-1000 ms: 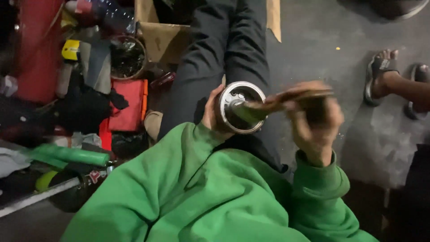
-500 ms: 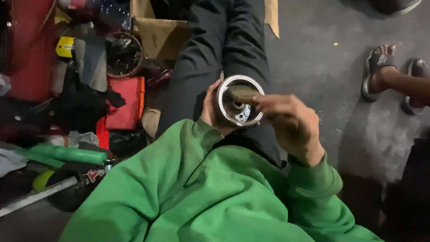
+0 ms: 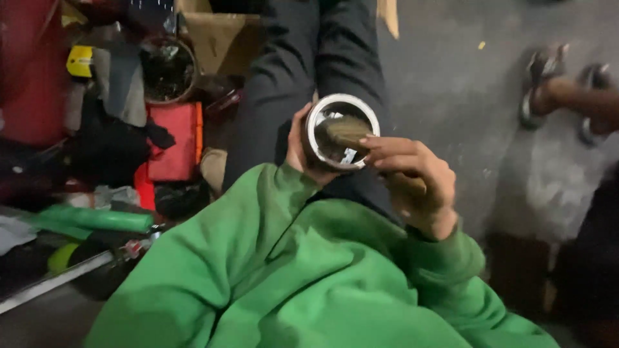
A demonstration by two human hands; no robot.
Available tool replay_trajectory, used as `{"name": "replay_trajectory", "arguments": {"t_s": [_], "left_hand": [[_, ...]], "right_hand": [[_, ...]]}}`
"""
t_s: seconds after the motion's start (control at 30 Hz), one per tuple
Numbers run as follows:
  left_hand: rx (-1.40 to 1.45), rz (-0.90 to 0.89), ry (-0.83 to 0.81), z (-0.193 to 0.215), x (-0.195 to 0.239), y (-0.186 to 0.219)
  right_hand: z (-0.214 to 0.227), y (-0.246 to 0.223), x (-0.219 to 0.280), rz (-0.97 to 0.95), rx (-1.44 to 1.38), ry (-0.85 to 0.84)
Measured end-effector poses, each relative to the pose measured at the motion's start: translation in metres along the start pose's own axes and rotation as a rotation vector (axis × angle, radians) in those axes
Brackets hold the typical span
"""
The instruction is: Cleaning a motorcycle flywheel using a brush and cleaning solvent while sitting on the workshop floor.
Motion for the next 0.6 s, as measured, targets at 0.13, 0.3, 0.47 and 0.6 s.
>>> {"name": "replay_trajectory", "arguments": {"t_s": [0.13,0.3,0.47,0.6], "left_hand": [[-0.546,-0.533,-0.188,0.023,-0.035,0.019],[-0.102,-0.204,-0.042,0.009,-0.031,0.017],[-0.029,-0.088,-0.105,0.027,-0.046,0.020],[-0.023,-0.028,-0.151,0.039,-0.058,0.021]], "right_hand": [[0.011,-0.006,0.003,-0.179,-0.214,0.099],[0.015,0.019,0.015,0.000,-0.103,0.017],[0.029,0.012,0.028,-0.098,-0.163,0.177],[0.016,0.011,0.016,0.083,-0.038,0.186]]}}
Point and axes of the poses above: each hand's wrist, its own x-axis away from the middle knuckle, its own z-axis out of the back of the hand, y = z × x, the point moved 4 cm from there along -x, towards the middle knuckle, and after that the axes turned 8 degrees about z, right-handed, at the moved point
